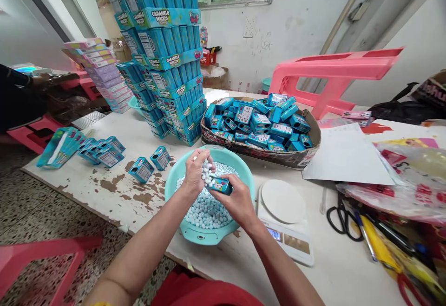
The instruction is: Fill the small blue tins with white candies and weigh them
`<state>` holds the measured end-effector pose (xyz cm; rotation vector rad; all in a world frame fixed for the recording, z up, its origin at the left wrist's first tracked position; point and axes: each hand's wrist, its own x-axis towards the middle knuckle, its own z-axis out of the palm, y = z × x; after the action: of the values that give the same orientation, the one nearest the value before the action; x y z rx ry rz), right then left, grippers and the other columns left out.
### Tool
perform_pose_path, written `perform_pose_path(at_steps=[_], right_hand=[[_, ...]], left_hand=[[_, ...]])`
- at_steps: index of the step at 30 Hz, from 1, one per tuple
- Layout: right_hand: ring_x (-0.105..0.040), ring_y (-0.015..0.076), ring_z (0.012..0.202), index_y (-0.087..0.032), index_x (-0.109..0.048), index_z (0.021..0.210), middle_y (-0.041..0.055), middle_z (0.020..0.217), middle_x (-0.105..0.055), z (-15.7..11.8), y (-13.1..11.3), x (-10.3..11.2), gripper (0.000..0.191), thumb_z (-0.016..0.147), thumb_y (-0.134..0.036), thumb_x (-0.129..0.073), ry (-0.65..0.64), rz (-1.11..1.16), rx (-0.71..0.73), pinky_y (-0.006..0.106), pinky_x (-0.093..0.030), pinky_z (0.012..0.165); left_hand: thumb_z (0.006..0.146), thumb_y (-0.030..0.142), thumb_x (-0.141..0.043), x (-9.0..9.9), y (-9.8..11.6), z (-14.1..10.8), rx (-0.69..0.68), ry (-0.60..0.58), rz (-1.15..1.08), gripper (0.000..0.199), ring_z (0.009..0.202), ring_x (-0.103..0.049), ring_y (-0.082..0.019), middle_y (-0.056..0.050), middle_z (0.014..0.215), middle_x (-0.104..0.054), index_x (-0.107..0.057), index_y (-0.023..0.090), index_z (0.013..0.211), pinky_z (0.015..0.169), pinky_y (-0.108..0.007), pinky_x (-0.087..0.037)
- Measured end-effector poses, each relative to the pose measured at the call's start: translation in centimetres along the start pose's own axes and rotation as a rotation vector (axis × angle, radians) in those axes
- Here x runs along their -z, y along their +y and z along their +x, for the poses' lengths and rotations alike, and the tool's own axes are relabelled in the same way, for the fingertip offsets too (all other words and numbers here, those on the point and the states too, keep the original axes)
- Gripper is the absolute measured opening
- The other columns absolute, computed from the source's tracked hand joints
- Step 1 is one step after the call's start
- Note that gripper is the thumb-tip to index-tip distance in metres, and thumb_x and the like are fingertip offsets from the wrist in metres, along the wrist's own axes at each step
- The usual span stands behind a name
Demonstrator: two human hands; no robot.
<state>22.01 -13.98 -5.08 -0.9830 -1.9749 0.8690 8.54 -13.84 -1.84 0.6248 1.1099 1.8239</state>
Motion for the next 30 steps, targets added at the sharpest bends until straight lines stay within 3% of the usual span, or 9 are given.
perform_pose_path(at_steps=[8, 19, 25, 30], right_hand=[[-0.062, 0.0218, 0.085, -0.022, -0.065, 0.093, 0.0033, 0.091, -0.067, 0.2, 0.2, 0.2, 0.029, 0.069, -0.035, -0.071, 0.003, 0.053, -0.049, 0.032, -0.047, 0.076], [-0.061, 0.0203, 0.085, -0.022, -0.065, 0.094, 0.0015, 0.091, -0.066, 0.6, 0.4, -0.1, 0.028, 0.068, -0.030, -0.072, 0.008, 0.063, -0.052, 0.031, -0.046, 0.077], [-0.061, 0.0198, 0.081, -0.022, -0.064, 0.090, 0.0012, 0.087, -0.067, 0.7, 0.6, 0.2, 0.024, 0.068, -0.031, -0.070, 0.002, 0.102, -0.081, 0.031, -0.047, 0.074], [-0.061, 0.0209, 0.084, -0.022, -0.064, 0.094, 0.0024, 0.090, -0.067, 0.7, 0.7, 0.6, 0.028, 0.068, -0.033, -0.070, 0.053, 0.102, -0.079, 0.031, -0.048, 0.075]], left_hand=[[0.071, 0.041, -0.065, -0.5, 0.0, 0.2, 0.011, -0.029, 0.079, 0.028, 0.045, -0.050, -0.008, 0.003, 0.062, -0.053, -0.049, 0.017, 0.069, 0.042, -0.020, -0.038], [0.074, 0.043, -0.065, -1.0, -0.4, -0.1, -0.010, -0.061, 0.144, 0.032, 0.045, -0.049, -0.008, 0.004, 0.054, -0.050, -0.048, 0.017, 0.064, 0.044, -0.020, -0.038], [0.072, 0.047, -0.066, -1.4, -0.3, 0.3, -0.007, -0.065, 0.161, 0.038, 0.036, -0.038, -0.003, 0.005, 0.053, -0.045, -0.046, 0.016, 0.061, 0.034, -0.017, -0.022], [0.070, 0.053, -0.066, -1.5, -0.4, 0.5, -0.013, -0.031, 0.137, 0.043, 0.035, -0.037, -0.003, 0.006, 0.052, -0.043, -0.046, 0.016, 0.062, 0.033, -0.016, -0.021]])
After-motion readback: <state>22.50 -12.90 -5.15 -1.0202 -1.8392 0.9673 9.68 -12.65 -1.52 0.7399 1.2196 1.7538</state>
